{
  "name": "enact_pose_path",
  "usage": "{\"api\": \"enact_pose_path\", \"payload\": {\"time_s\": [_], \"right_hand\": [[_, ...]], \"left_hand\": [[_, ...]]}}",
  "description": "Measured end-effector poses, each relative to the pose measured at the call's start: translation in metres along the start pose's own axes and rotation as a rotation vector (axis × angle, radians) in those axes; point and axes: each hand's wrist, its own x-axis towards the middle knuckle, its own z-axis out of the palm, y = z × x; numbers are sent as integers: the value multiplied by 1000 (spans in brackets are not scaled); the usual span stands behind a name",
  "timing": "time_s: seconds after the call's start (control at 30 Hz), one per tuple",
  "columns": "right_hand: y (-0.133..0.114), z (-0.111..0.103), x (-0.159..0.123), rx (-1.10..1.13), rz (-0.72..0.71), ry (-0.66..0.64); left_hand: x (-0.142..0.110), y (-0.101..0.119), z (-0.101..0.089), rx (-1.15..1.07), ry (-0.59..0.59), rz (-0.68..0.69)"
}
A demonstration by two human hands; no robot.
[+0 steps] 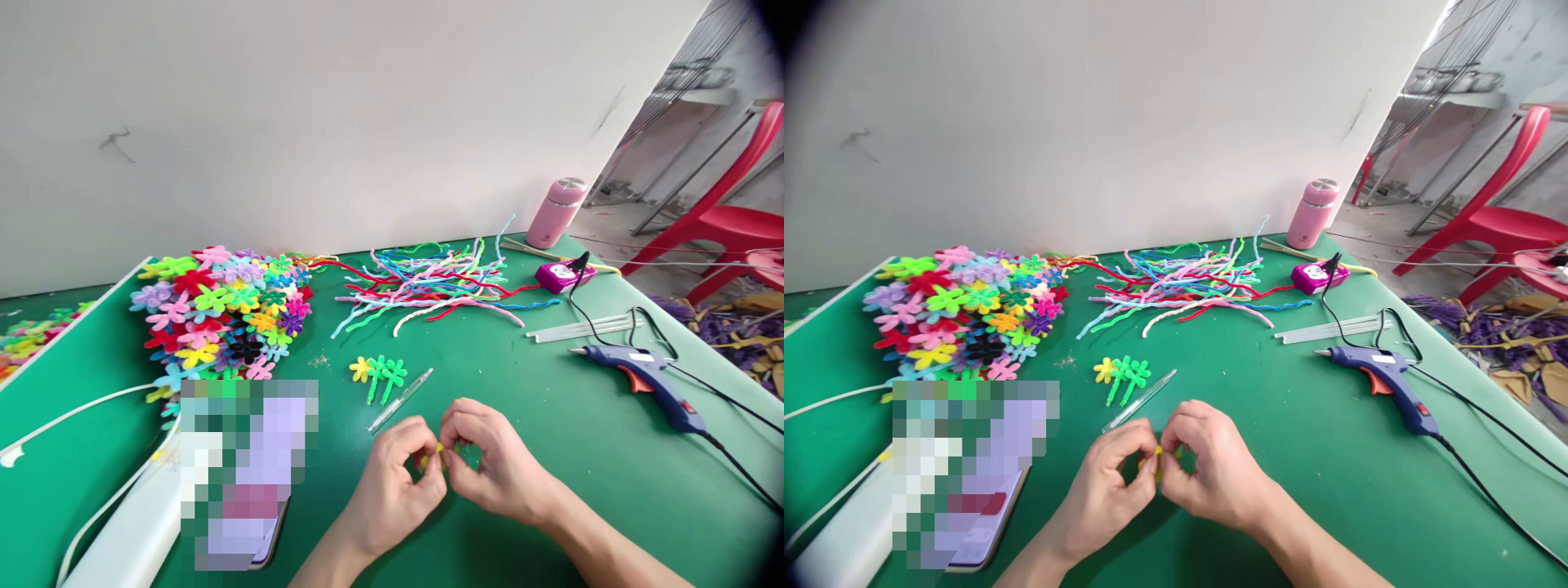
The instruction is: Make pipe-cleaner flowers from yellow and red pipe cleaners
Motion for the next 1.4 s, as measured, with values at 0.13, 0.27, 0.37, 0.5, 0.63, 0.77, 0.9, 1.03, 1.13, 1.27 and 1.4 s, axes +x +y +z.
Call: {"api": "enact_pose_path", "payload": {"time_s": [0.13, 0.27, 0.37, 0.5, 0.63, 0.77, 0.9, 1.03, 1.13, 1.27, 1.4], "right_hand": [[-1, -1, 2, 42, 25, -15], [-2, -2, 3, 84, 68, -29], [-1, -4, 4, 142, 137, -32], [3, -4, 3, 241, 213, -26], [6, -2, 1, 306, 275, -44], [5, -4, 1, 392, 320, -118], [3, -8, 2, 415, 329, -175], [4, -7, 3, 458, 366, -188], [8, -4, 2, 575, 401, -202], [11, 1, 3, 722, 456, -203], [11, 6, 5, 778, 479, -150]], "left_hand": [[0, 0, -2, -70, -11, -14], [0, 0, -3, -162, -16, -53], [0, -3, -2, -299, 14, -149], [1, -10, 1, -589, 69, -294], [2, -13, 3, -800, 110, -368], [3, -11, 3, -931, 72, -379], [3, -11, 1, -817, 16, -351], [0, -10, 1, -566, 48, -266], [-3, -6, 3, -409, 127, -208], [-5, -3, 8, -295, 225, -162], [-4, -9, 13, -358, 287, -219]]}}
